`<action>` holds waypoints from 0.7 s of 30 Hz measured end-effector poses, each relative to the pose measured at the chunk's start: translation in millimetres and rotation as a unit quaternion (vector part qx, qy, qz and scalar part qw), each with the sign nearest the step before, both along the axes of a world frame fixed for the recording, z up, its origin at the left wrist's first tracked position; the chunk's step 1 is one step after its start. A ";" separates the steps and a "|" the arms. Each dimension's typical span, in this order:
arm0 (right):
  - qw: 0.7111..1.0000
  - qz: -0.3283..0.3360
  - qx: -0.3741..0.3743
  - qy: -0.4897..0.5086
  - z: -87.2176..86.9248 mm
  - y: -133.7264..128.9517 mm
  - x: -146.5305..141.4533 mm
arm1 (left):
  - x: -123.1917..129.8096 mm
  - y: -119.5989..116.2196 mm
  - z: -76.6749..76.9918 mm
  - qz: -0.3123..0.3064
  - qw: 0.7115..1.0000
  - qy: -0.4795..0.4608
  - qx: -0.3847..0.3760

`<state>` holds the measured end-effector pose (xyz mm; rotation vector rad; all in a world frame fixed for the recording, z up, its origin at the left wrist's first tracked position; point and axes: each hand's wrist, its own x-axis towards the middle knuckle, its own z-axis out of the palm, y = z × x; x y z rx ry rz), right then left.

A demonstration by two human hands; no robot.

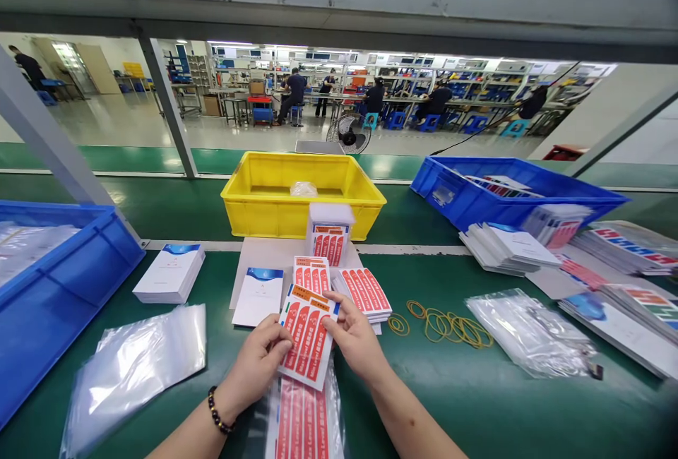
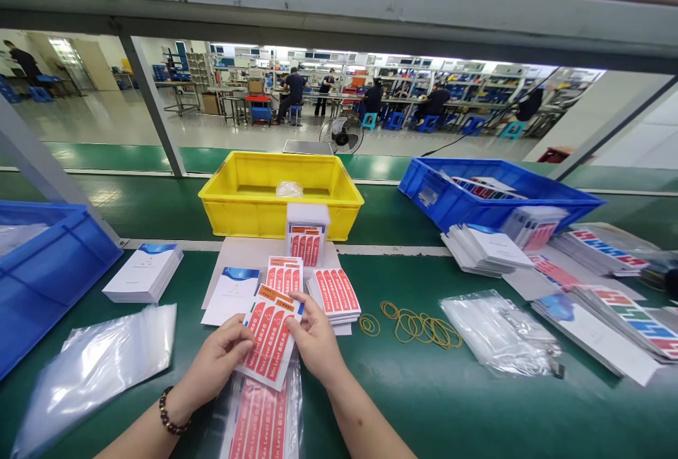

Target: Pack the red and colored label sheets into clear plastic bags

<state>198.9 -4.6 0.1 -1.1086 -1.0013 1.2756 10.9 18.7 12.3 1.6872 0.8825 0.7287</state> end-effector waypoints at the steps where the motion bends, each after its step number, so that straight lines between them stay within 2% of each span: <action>1: 1.000 0.002 -0.004 -0.012 0.9 -0.2 -1.6 | -0.1 0.8 -0.2 0.007 1.000 -0.008 -0.009; 4: 0.992 0.051 0.017 -0.116 8.5 -2.7 -3.5 | -1.4 2.4 0.2 0.032 0.999 -0.024 -0.026; 6: 0.971 0.133 0.048 -0.192 14.6 -5.7 -2.8 | -2.3 2.4 0.9 0.050 0.998 -0.032 -0.028; 8: 0.950 0.210 0.066 -0.222 18.5 -8.7 -1.8 | -2.7 1.4 1.4 0.065 0.996 -0.045 -0.031; 9: 0.945 0.227 0.068 -0.226 19.3 -9.7 -1.5 | -2.7 0.9 1.4 0.071 0.996 -0.052 -0.034; 12: 0.950 0.205 0.060 -0.230 17.5 -9.9 -1.8 | -2.5 -0.1 -0.4 0.077 0.993 -0.077 -0.055; 16: 0.965 0.142 0.034 -0.218 11.3 -6.9 -2.8 | -2.5 1.8 -5.4 0.061 0.976 -0.129 -0.162; 18: 0.974 0.122 0.016 -0.190 8.8 -6.0 -2.9 | -2.5 3.0 -6.2 0.056 0.969 -0.126 -0.205; 21: 0.984 0.104 -0.010 -0.147 7.3 -5.9 -3.4 | -2.0 3.3 -3.0 0.059 0.970 -0.090 -0.216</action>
